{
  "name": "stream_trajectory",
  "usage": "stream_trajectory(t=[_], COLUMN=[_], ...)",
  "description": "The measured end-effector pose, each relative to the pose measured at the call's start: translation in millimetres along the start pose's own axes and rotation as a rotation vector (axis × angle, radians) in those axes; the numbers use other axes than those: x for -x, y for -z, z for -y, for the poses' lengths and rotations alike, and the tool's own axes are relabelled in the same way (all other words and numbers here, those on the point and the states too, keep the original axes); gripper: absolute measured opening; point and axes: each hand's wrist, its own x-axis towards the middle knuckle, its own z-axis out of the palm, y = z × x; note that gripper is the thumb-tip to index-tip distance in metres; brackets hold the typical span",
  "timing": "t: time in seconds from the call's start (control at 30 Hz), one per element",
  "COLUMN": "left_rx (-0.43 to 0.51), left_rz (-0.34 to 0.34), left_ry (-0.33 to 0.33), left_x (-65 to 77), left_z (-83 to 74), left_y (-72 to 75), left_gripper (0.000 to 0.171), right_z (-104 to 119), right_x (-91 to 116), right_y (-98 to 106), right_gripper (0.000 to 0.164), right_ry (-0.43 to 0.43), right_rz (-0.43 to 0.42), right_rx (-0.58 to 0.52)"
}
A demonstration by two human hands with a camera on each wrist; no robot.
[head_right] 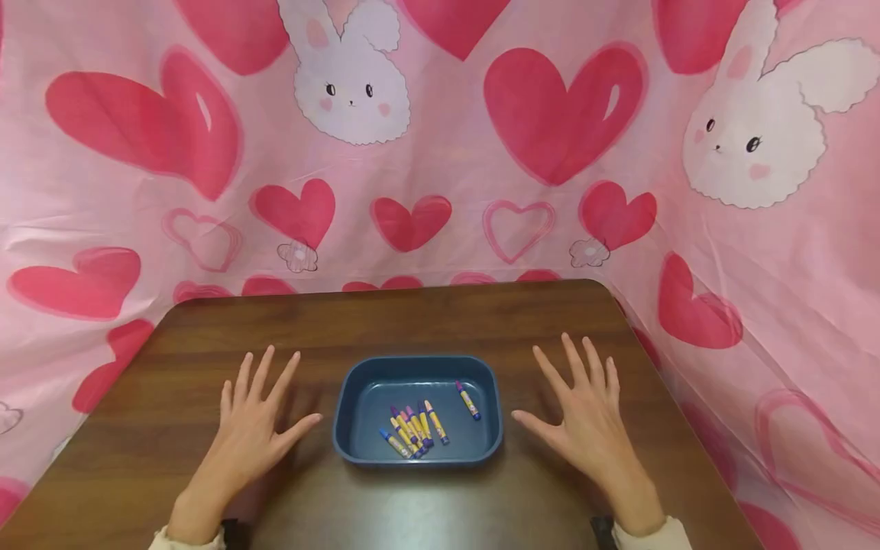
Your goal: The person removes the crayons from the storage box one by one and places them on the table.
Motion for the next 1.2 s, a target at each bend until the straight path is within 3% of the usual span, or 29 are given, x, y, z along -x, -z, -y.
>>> stream_trajectory(t=[0.2,0.47,0.53,0.7,0.87,1.03,1.2], left_rx=[0.048,0.263,0.336,0.559,0.771,0.927,1.037], left_rz=[0.032,0.229,0.261,0.380,0.524,0.554,0.560], left_ry=[0.006,0.109,0.108,0.064,0.089,0.127,0.153], left_x=[3.9,1.5,-1.6,-9.5,-14.1,-19.3,-21.1], left_z=[-2.6,-12.5,-17.2,-26.8,-31.3,-31.0,-31.5], left_y=[0.7,5.2,6.0,2.5,-6.7,-16.7,-19.1], left_gripper=[0.095,0.078,0.073,0.058,0.050,0.049,0.051], right_z=[16,42,49,66,83,98,107], right_x=[-1,-11,-16,-30,-41,-53,-60], right_y=[-1,-5,-4,-7,-15,-26,-46], right_gripper=[0.091,0.064,0.055,0.040,0.033,0.028,0.011], right_ry=[0.029,0.042,0.059,0.096,0.082,0.008,0.025], right_rz=[0.007,-0.027,-0.013,0.079,0.220,0.323,0.333], right_rx=[-0.017,-0.035,-0.047,-0.081,-0.102,-0.152,-0.102])
